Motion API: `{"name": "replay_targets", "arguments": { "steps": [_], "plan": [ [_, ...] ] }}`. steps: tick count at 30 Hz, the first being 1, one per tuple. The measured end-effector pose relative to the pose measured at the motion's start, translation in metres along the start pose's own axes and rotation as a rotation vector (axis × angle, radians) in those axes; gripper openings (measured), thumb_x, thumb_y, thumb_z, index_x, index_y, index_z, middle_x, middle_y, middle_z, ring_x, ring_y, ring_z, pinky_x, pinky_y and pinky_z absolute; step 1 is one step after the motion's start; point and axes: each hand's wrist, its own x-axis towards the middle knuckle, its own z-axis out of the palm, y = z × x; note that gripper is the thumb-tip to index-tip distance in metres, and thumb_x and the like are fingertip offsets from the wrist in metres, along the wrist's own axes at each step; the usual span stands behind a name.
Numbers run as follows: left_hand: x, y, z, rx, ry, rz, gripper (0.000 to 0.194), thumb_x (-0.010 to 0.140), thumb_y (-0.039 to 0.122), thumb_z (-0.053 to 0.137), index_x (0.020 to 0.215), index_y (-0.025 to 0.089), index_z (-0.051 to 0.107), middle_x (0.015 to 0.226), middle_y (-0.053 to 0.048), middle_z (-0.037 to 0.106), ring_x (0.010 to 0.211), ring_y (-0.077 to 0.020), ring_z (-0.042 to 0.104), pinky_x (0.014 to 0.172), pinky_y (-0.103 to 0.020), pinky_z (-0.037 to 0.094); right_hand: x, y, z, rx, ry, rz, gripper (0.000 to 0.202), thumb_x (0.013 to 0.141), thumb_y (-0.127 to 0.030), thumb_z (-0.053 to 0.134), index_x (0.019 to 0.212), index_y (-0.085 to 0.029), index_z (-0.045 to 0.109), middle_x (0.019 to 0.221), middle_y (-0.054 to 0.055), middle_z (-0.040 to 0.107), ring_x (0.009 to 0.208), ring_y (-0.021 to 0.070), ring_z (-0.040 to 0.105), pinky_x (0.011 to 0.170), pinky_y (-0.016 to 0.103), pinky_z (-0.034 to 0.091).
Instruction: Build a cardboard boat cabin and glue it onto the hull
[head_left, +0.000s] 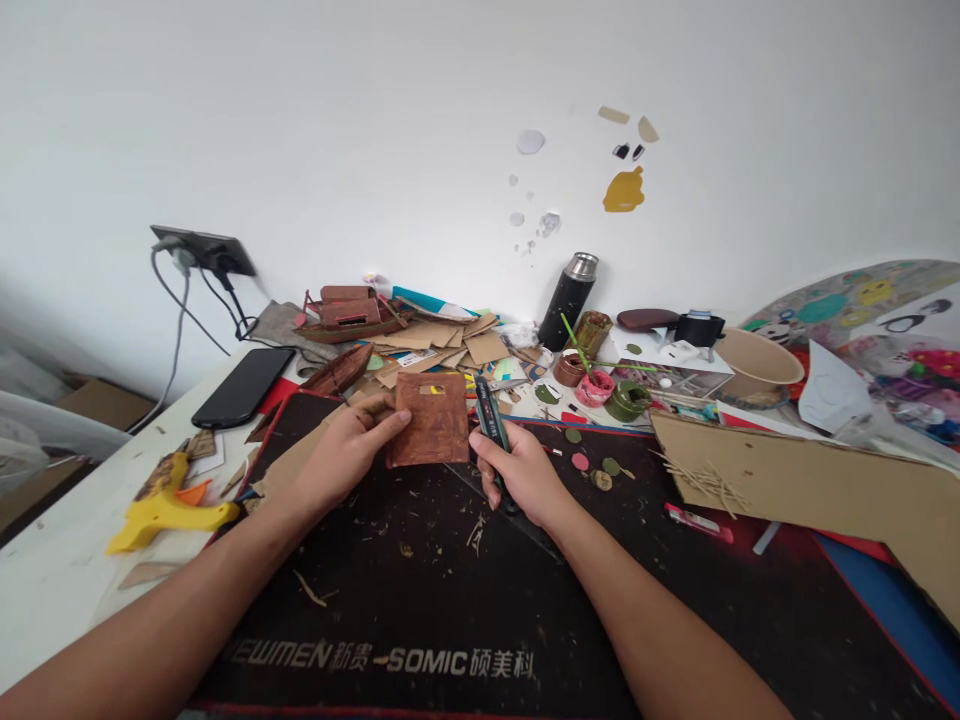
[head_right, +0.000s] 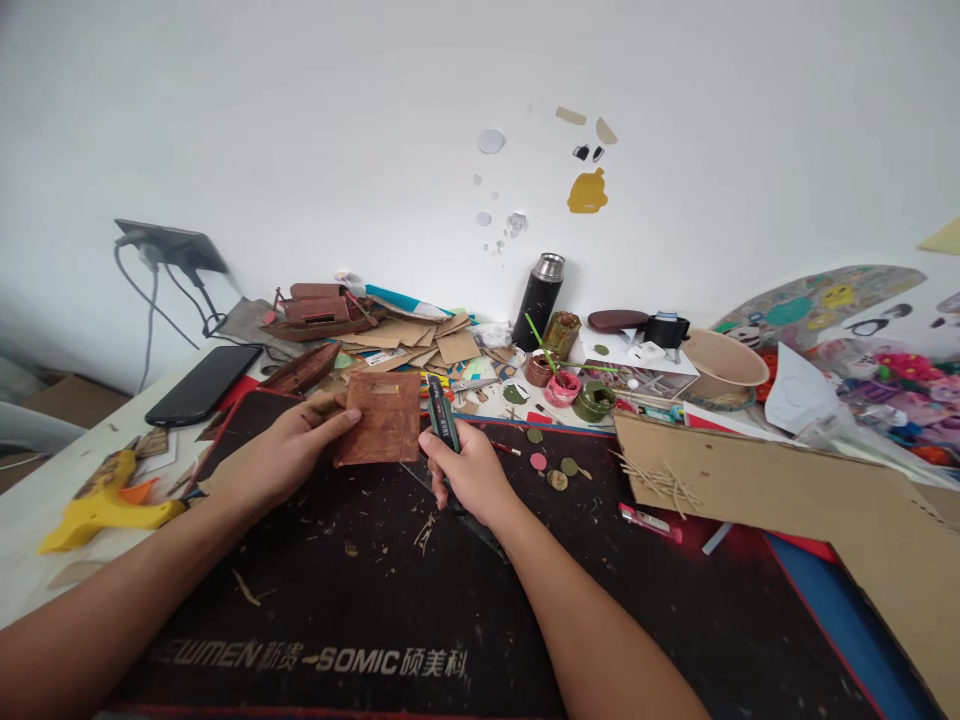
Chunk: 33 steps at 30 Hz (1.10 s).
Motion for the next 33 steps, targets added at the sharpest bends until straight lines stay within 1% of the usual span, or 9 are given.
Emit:
{"name": "replay_targets", "arguments": {
  "steps": [3,6,9,12,17,21,25,28,33],
  "plan": [
    [0.002,0.004,-0.012,0.038,-0.022,-0.034,0.06,0.081,0.068,0.078,0.117,0.021,0.07,0.109,-0.009,0.081,0.09,-0.0266,0.075,0.084,-0.039,0.062,0.0,-0.001,-0.004,-0.124,0.039,-0.027,0.038,0.095,-0.061,0.067,0.095,-0.026,0.052,0.056,-0.011,0.051,0.036,0.0126,0.049,0.041,0.025,0.042],
    [0.001,0.013,-0.026,0.272,-0.186,-0.089,0.052,0.077,0.064,0.08,0.105,0.02,0.073,0.087,-0.005,0.078,0.071,-0.0226,0.07,0.064,-0.032,0.057,-0.001,-0.004,-0.007,-0.454,0.12,-0.043,0.027,0.1,-0.053,0.063,0.101,-0.026,0.059,0.056,-0.008,0.056,0.044,0.0175,0.058,0.049,0.028,0.045],
    [-0.004,0.02,-0.035,0.497,-0.452,-0.154,0.046,0.082,0.066,0.075,0.098,0.022,0.071,0.068,0.0,0.068,0.053,-0.0187,0.06,0.049,-0.028,0.045,-0.003,-0.009,-0.008,-0.775,0.175,-0.103,0.02,0.101,-0.043,0.065,0.105,-0.024,0.067,0.084,0.004,0.077,0.079,0.0258,0.075,0.071,0.033,0.052],
    [-0.007,0.022,-0.035,0.6,-0.585,-0.199,0.047,0.087,0.071,0.066,0.096,0.024,0.066,0.064,0.001,0.065,0.052,-0.0196,0.061,0.047,-0.027,0.043,-0.005,-0.015,-0.008,-0.962,0.169,-0.11,0.02,0.102,-0.04,0.065,0.109,-0.022,0.069,0.108,0.011,0.081,0.103,0.0301,0.075,0.084,0.035,0.051],
    [-0.007,0.02,-0.033,0.629,-0.542,-0.282,0.052,0.08,0.074,0.07,0.096,0.025,0.067,0.056,0.002,0.064,0.046,-0.0202,0.061,0.044,-0.026,0.042,-0.01,-0.026,-0.002,-1.221,0.051,0.009,0.032,0.104,-0.051,0.064,0.116,-0.021,0.068,0.108,0.015,0.081,0.1,0.0331,0.076,0.079,0.037,0.049],
    [-0.005,0.021,-0.047,0.51,-0.578,-0.293,0.056,0.082,0.071,0.074,0.111,0.023,0.072,0.061,0.002,0.065,0.048,-0.0191,0.06,0.045,-0.027,0.048,-0.016,-0.033,0.003,-1.377,-0.043,0.04,0.04,0.102,-0.057,0.069,0.117,-0.02,0.067,0.105,0.017,0.082,0.099,0.0368,0.078,0.078,0.039,0.051],
    [-0.007,0.022,-0.058,0.52,-0.554,-0.259,0.057,0.087,0.07,0.073,0.117,0.022,0.072,0.064,0.001,0.066,0.05,-0.0186,0.061,0.046,-0.027,0.049,-0.02,-0.036,0.006,-1.438,-0.093,0.067,0.045,0.1,-0.054,0.073,0.126,-0.018,0.064,0.109,0.016,0.081,0.103,0.0373,0.078,0.079,0.04,0.053],
    [-0.01,0.024,-0.054,0.501,-0.573,-0.274,0.059,0.086,0.072,0.072,0.119,0.023,0.072,0.066,0.001,0.066,0.052,-0.0185,0.06,0.047,-0.027,0.051,-0.022,-0.037,0.007,-1.454,-0.112,0.068,0.043,0.102,-0.05,0.071,0.127,-0.016,0.063,0.112,0.017,0.081,0.105,0.0369,0.078,0.081,0.041,0.055],
    [-0.016,0.023,-0.041,0.487,-0.61,-0.343,0.059,0.082,0.076,0.072,0.108,0.024,0.07,0.063,0.002,0.065,0.048,-0.0173,0.058,0.044,-0.026,0.048,-0.021,-0.038,0.007,-1.442,-0.117,0.075,0.038,0.102,-0.048,0.071,0.12,-0.016,0.066,0.113,0.018,0.081,0.106,0.0361,0.078,0.083,0.041,0.056]
  ]
}}
